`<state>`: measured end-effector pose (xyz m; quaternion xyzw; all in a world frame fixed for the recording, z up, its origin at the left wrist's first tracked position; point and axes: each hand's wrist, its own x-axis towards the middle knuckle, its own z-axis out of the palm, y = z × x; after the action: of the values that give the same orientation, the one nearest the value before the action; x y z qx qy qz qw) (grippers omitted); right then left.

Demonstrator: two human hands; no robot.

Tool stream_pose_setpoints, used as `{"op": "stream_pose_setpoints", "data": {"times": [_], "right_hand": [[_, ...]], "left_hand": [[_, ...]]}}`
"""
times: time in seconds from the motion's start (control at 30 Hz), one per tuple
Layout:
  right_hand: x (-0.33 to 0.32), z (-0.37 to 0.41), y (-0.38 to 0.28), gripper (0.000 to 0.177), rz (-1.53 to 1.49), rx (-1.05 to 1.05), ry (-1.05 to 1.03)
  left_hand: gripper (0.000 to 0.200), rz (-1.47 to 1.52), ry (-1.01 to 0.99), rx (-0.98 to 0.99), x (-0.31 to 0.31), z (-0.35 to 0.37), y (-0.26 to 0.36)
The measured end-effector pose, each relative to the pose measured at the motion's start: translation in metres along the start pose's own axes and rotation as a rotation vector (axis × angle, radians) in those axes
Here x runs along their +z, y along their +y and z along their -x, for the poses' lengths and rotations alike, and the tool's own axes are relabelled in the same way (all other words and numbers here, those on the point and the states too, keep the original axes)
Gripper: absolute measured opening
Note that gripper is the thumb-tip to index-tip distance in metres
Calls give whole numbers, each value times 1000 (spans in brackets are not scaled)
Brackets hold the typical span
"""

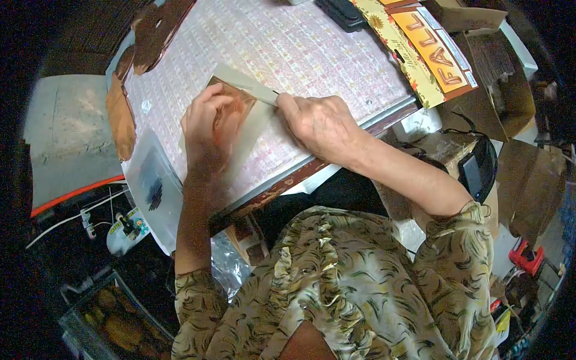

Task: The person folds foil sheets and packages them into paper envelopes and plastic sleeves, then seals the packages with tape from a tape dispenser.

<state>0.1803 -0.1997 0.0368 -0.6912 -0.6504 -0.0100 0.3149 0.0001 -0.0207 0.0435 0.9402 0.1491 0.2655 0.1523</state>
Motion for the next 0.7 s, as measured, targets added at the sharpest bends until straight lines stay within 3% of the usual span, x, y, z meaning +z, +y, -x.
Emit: {"op": "stream_pose_setpoints", "data": {"times": [0.27, 0.5, 0.7], "right_hand": [[8, -11, 7, 16, 7, 4, -19], [11, -19, 10, 10, -28, -25, 5], [8, -22, 13, 17, -100, 12, -47]], "left_hand": [[38, 58, -18, -61, 14, 6, -23], [38, 124, -43, -90, 15, 7, -25], [36, 213, -48, -56, 12, 6, -22]]}}
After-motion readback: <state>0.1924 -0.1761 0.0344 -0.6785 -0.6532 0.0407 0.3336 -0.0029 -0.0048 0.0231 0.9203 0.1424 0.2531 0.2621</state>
